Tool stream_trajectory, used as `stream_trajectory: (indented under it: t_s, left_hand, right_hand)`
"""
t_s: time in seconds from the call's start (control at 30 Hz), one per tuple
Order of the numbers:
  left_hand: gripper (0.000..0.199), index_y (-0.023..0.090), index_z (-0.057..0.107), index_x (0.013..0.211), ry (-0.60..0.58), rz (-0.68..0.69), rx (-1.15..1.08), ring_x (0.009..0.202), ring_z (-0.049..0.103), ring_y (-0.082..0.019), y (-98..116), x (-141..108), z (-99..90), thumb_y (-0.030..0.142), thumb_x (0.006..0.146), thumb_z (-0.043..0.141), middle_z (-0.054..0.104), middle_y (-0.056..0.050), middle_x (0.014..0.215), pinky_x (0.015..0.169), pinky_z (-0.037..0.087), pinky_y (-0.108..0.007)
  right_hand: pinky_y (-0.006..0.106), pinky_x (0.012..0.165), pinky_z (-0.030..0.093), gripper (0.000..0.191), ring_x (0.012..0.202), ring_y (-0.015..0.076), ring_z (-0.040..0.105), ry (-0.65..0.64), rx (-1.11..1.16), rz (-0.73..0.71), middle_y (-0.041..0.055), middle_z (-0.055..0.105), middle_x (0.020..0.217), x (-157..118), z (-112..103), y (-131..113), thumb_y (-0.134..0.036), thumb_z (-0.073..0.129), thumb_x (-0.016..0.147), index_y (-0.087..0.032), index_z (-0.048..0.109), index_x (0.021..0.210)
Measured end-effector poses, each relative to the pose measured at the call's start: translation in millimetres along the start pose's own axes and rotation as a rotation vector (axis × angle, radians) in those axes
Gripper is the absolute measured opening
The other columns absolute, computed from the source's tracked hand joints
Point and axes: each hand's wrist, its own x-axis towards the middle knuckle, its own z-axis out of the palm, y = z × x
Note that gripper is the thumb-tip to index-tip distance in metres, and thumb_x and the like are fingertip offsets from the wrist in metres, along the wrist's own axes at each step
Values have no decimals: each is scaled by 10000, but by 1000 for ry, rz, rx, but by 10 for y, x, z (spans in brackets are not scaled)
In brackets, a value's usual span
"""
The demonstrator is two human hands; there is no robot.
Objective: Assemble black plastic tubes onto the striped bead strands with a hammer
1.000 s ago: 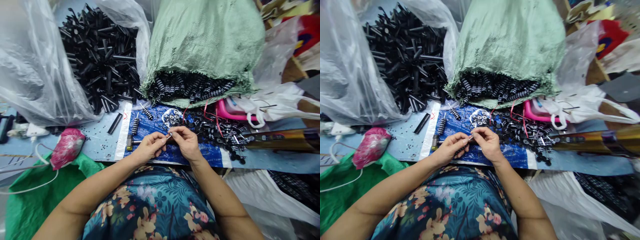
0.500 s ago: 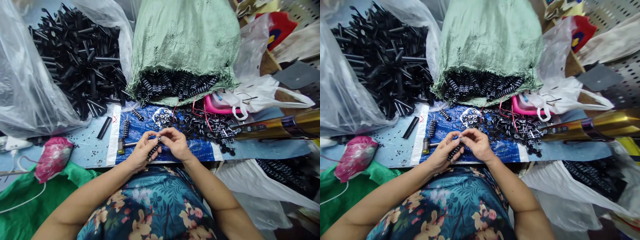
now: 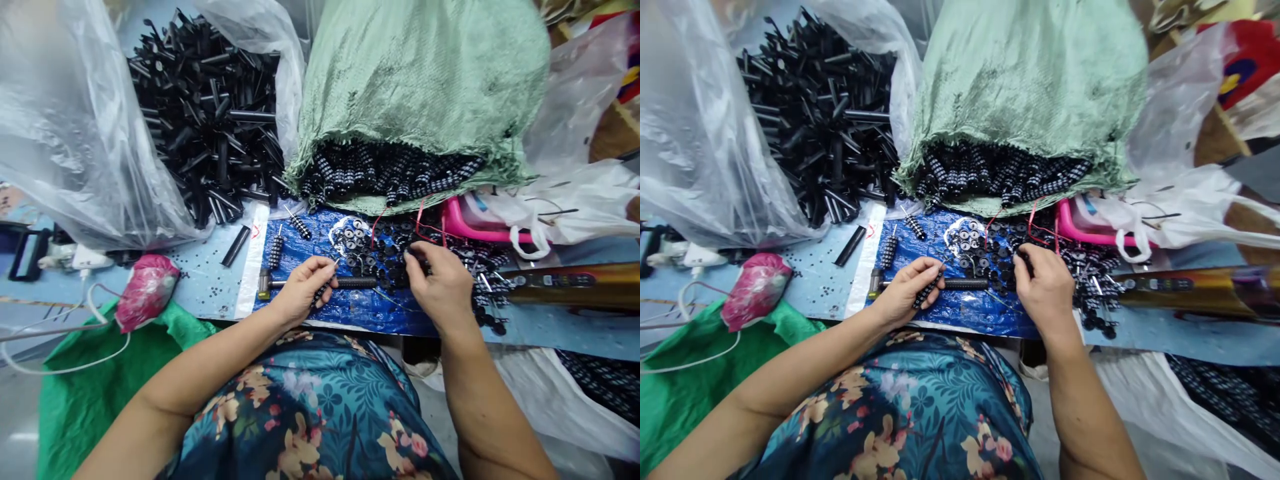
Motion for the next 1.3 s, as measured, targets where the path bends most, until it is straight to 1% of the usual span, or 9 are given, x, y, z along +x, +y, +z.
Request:
stream_trajectory:
  t_s: [0.17,0.3,0.5,0.7,0.9,1.03,1.17,1.23,1.3]
  left_hand:
    - [444,137,621,996,-123,-45,49,441,482,-42,22,-46,21,505,791,762,650,11,705,400,293,-169]
    - [439,122,640,983,-163,-38,96,448,475,-38,48,-103,0,507,804,751,643,8,686,424,308,-176]
    - [451,126,638,969,-159,-40,112,448,468,-37,37,-146,-83,528,799,749,637,11,688,420,306,-177]
    - [437,179,566,1085,-132,-11,117,447,473,-47,-52,-136,-98,517,849,713,638,32,687,405,291,-161]
    - [492,167,606,1152,-11,40,9,447,489,-57,52,-112,-167,518,829,726,637,18,694,396,303,-163]
    - [507,170,595,1118,67,-9,-83,421,479,-64,79,-98,-216,510,784,767,639,22,667,372,288,-165]
    - [525,155,601,1084,9,-79,-58,415,476,-58,42,-143,-215,506,747,799,649,17,657,367,275,-161]
    - [499,149,602,1001,-20,-95,-56,416,475,-52,37,-170,-201,523,738,800,653,11,660,370,272,-161]
    - [468,146,592,925,-50,-90,-56,422,476,-44,44,-189,-181,524,740,798,656,6,671,379,274,-162]
  right_hand:
    - [356,837,590,265,869,169,690,-194,1019,375,17,714,990,-134,272,-545,-416,745,846,-284,696,1070]
    - [348,864,598,298,869,157,689,-333,1361,584,-3,726,931,-208,477,-793,-429,823,770,-297,723,1018]
    - [335,852,599,312,834,147,694,-420,1342,557,-9,743,914,-217,532,-724,-419,854,741,-296,740,1004]
    - [341,820,599,320,863,173,708,-536,1077,256,17,742,987,-178,483,-685,-414,804,795,-273,721,1070]
    - [528,1079,432,198,1228,298,606,-173,61,-108,99,736,1153,69,228,-220,-309,619,930,-216,691,1090]
    - [570,1112,356,170,1175,304,630,-230,-303,-261,94,757,1012,219,142,127,-224,542,952,-198,700,1009]
    - [492,1006,467,176,982,260,675,-99,-36,-147,93,736,1011,190,178,-16,-343,621,927,-217,698,1024]
    - [416,878,541,197,875,221,686,-27,350,55,62,725,954,99,255,-283,-404,667,903,-239,688,1008]
    - [375,800,577,202,794,186,695,-135,826,282,26,715,899,-4,368,-597,-448,651,917,-258,673,983]
